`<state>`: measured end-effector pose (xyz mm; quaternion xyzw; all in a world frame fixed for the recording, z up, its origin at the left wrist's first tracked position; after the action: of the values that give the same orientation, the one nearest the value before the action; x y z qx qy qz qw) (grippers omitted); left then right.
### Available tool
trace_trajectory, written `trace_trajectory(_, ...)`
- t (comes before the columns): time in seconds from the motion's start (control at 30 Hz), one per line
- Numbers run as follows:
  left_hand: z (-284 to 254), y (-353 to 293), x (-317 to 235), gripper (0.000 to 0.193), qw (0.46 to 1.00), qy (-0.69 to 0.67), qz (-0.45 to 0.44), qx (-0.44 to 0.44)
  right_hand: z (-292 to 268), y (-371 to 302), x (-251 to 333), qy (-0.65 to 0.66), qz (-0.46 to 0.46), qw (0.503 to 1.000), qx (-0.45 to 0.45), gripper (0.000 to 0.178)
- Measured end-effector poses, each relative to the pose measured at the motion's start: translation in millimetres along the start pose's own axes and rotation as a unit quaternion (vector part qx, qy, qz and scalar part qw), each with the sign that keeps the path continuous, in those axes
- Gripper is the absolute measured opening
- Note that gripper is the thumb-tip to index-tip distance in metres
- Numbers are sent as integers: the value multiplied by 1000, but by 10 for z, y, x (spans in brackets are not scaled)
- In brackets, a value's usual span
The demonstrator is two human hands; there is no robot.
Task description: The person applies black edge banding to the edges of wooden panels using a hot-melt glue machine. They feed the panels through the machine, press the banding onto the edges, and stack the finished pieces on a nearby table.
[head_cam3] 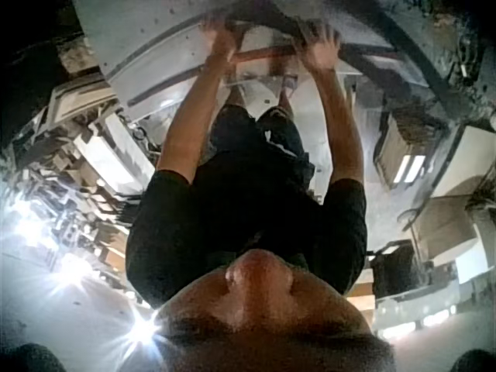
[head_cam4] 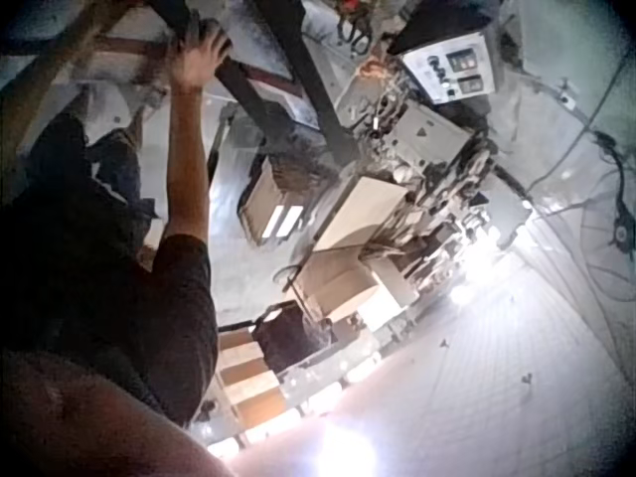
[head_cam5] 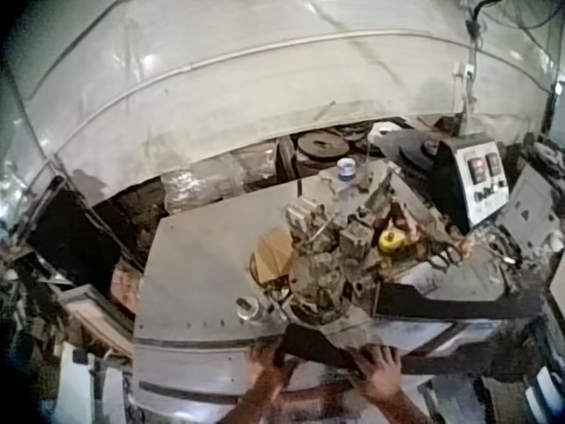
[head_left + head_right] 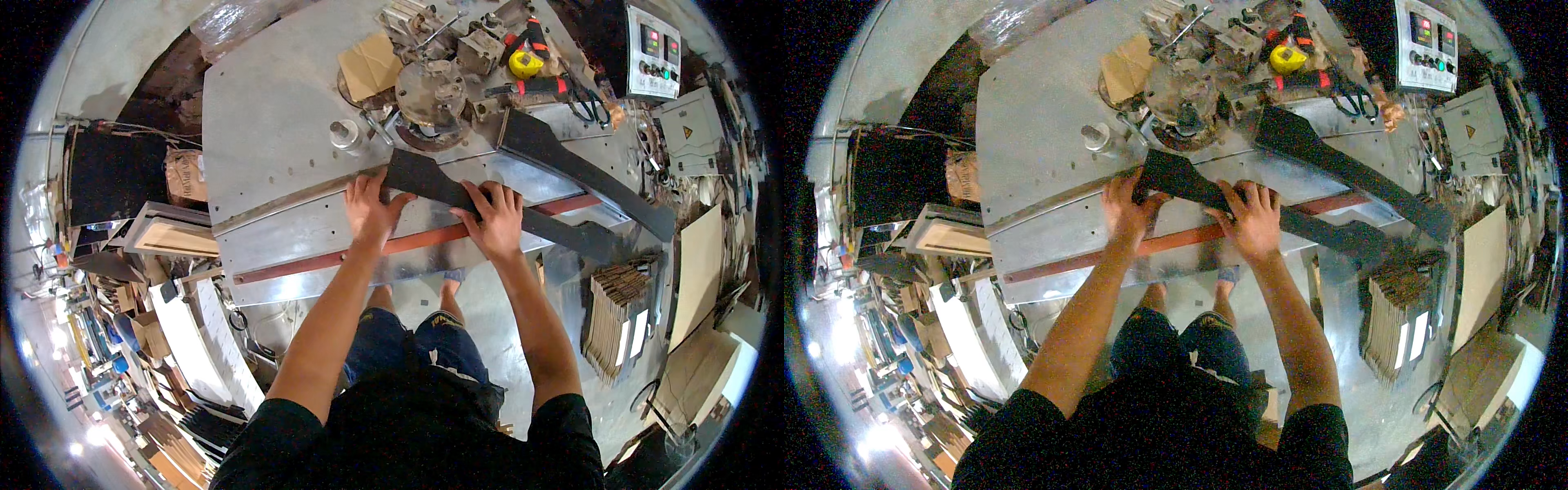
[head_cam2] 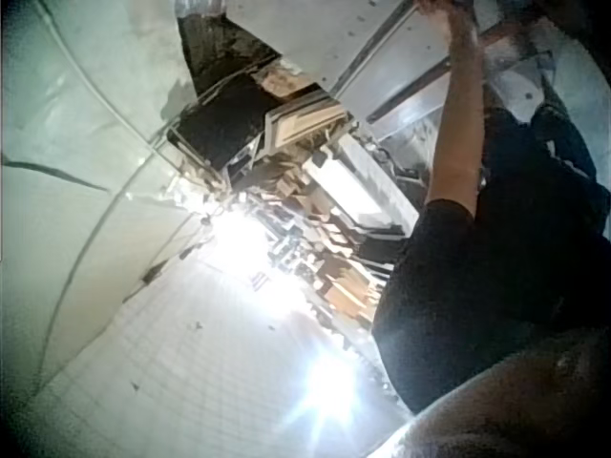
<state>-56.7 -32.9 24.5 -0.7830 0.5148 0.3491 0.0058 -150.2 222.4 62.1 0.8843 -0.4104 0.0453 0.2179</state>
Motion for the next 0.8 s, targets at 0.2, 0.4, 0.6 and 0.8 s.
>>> trace_trajectory(0.2,-94,59,120,81,1000,12,-8,-3,84,118,107,-1,-4,1000,11,57)
trace_trajectory(0.4,-158,30,139,77,1000,2,-18,3,154,152,141,-1,-13,999,35,58)
trace_trajectory(0.6,-331,-5,387,74,1000,3,-27,-5,313,272,354,17,-44,998,50,57)
trace_trajectory(0.8,-576,491,751,108,994,-35,-8,104,461,363,578,2,-27,998,49,60)
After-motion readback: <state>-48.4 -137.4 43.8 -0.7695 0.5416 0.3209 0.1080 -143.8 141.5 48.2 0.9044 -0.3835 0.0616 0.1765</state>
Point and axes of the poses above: each hand's wrist, its own y-axis towards the middle knuckle, its own z-axis out of the palm, x = y × z, the point moved 7 cm from there along y, towards the middle knuckle, and after that the axes turned 7 degrees about -y, right-handed, at the moved point
